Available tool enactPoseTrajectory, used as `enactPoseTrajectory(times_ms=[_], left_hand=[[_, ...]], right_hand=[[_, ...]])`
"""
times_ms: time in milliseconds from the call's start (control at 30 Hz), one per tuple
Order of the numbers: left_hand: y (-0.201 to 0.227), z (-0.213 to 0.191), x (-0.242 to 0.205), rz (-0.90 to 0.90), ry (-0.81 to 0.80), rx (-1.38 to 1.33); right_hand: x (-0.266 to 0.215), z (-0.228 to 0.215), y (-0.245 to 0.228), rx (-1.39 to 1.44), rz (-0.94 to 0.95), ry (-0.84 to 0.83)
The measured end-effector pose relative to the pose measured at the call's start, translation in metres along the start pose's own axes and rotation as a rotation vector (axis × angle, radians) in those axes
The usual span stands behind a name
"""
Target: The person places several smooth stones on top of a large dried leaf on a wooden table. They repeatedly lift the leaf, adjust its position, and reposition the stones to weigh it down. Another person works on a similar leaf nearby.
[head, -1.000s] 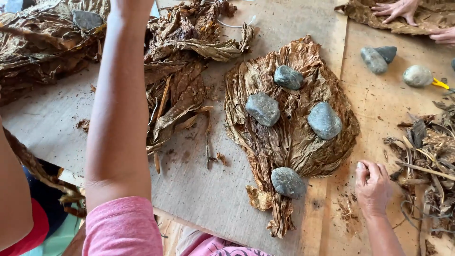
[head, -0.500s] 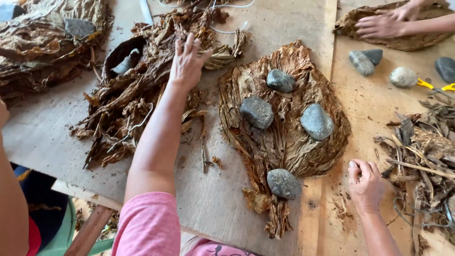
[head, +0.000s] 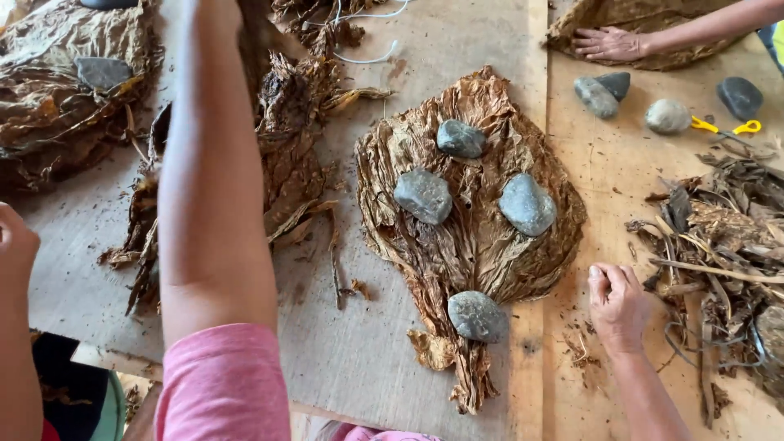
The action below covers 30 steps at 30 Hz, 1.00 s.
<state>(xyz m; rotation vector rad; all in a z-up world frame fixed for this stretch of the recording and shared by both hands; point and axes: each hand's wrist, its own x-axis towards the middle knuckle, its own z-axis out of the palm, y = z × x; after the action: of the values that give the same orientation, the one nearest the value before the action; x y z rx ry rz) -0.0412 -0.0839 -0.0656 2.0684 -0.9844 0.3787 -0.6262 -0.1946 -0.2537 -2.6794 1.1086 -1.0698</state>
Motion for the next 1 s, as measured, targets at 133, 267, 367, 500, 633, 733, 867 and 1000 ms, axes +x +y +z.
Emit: enactPoseTrajectory(times_ms=[133,267,367,500,633,733,867,1000], left_hand=[[0.011,-0.008,0.006,-0.081,-0.019,-0.242],[0.025,-0.029,0.001,-0.176,-0.029,-0.477],[0.035,-0.042,-0.001,-0.241,-0.028,-0.656],[0.064,-0.055,0.001,-0.312,-0.046,-0.902],[0.092,-0.068,-0.003,-0.385,-0.06,-1.149],[0.108,-0.079,-0.013,-0.443,-0.062,-1.335],[0.129,-0.088,-0.032,-0.523,-0.061,-1.592],[0.145,-0.093,-0.052,-0.614,-0.036,-1.836]], right_hand=[[-0.002,-0.001,0.0,-0.08,0.035,-0.014],[-0.007,0.006,0.01,-0.07,0.031,-0.01],[-0.007,0.005,0.01,-0.034,0.053,-0.026],[-0.004,-0.001,0.0,-0.068,0.04,-0.013],[-0.006,0.001,0.006,-0.195,0.057,-0.001],[0.005,-0.01,-0.009,-0.164,0.117,-0.045],[0.057,-0.037,-0.056,0.071,0.229,-0.067],[0.122,-0.063,-0.166,0.296,-0.162,0.142]])
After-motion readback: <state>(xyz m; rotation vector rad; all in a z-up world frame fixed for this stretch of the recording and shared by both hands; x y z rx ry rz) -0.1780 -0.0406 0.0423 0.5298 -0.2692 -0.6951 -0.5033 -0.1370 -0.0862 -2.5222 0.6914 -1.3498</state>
